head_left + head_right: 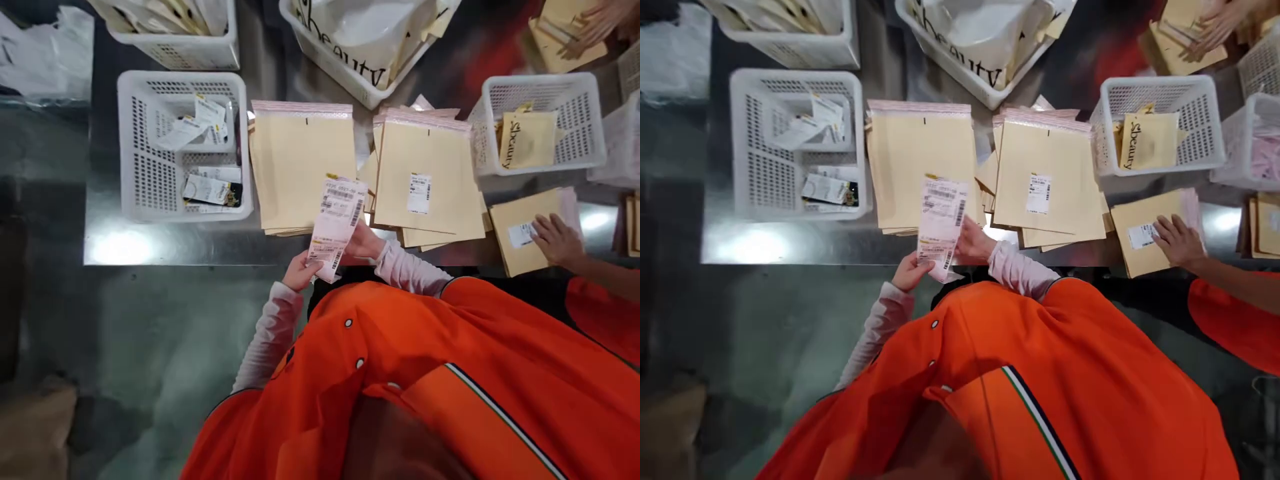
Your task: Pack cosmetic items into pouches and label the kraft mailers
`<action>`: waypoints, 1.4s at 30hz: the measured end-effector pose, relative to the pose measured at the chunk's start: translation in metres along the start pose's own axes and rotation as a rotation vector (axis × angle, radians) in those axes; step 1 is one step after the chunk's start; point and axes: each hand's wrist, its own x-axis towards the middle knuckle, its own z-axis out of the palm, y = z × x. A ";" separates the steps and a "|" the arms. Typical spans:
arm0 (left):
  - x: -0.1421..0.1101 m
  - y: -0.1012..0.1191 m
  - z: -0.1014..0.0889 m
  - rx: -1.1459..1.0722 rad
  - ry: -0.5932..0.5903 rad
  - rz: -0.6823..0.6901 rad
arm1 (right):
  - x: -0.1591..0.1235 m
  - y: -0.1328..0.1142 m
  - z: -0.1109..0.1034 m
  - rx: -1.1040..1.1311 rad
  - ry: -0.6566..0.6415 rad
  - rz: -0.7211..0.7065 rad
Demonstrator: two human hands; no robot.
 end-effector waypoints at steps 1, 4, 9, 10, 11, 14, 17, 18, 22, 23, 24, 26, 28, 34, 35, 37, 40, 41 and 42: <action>0.001 -0.002 0.002 -0.042 0.028 -0.011 | -0.001 -0.001 -0.003 0.043 -0.032 0.034; -0.001 -0.007 0.008 -0.093 0.054 -0.084 | -0.002 -0.002 -0.006 0.146 0.022 0.044; 0.000 0.003 0.007 -0.174 -0.043 0.009 | -0.001 0.011 0.010 0.020 0.274 -0.067; 0.004 0.008 0.007 -0.239 -0.004 0.054 | -0.001 0.012 0.014 -0.012 0.234 -0.054; 0.009 0.011 0.006 -0.299 0.059 0.086 | 0.000 0.012 0.018 -0.048 0.177 -0.038; 0.025 0.017 0.008 -0.363 0.238 0.101 | 0.005 0.002 0.023 -0.191 0.108 -0.038; 0.036 0.012 0.013 -0.343 0.267 0.093 | 0.020 -0.015 0.018 -0.376 0.212 -0.088; 0.038 0.009 0.016 -0.344 0.271 0.096 | 0.025 -0.021 0.016 -0.441 0.231 -0.101; 0.045 0.000 0.026 -0.252 0.471 0.119 | 0.041 -0.030 0.010 -0.620 0.246 -0.161; 0.047 -0.001 0.027 -0.195 0.546 0.118 | 0.044 -0.030 0.009 -0.640 0.248 -0.169; 0.050 -0.002 0.028 -0.146 0.609 0.114 | 0.048 -0.030 0.007 -0.652 0.245 -0.170; 0.057 -0.002 0.026 -0.125 0.642 0.110 | 0.061 -0.031 0.003 -0.662 0.240 -0.157; 0.063 -0.005 0.020 -0.216 0.542 0.105 | 0.083 -0.033 -0.003 -0.685 0.264 -0.172; 0.048 -0.049 -0.003 -0.434 0.298 -0.195 | 0.180 -0.047 -0.032 -0.919 0.504 -0.259; 0.038 -0.060 -0.006 -0.429 0.306 -0.251 | 0.192 -0.048 -0.038 -0.973 0.518 -0.243; 0.013 -0.082 -0.009 -0.397 0.336 -0.343 | 0.204 -0.050 -0.048 -1.066 0.523 -0.230; -0.026 -0.103 -0.011 -0.323 0.373 -0.441 | 0.198 -0.052 -0.063 -1.129 0.659 -0.180; -0.036 -0.106 -0.012 -0.312 0.378 -0.454 | 0.191 -0.052 -0.067 -1.120 0.733 -0.108; -0.043 -0.106 -0.014 -0.315 0.391 -0.455 | 0.182 -0.052 -0.072 -1.094 0.791 -0.007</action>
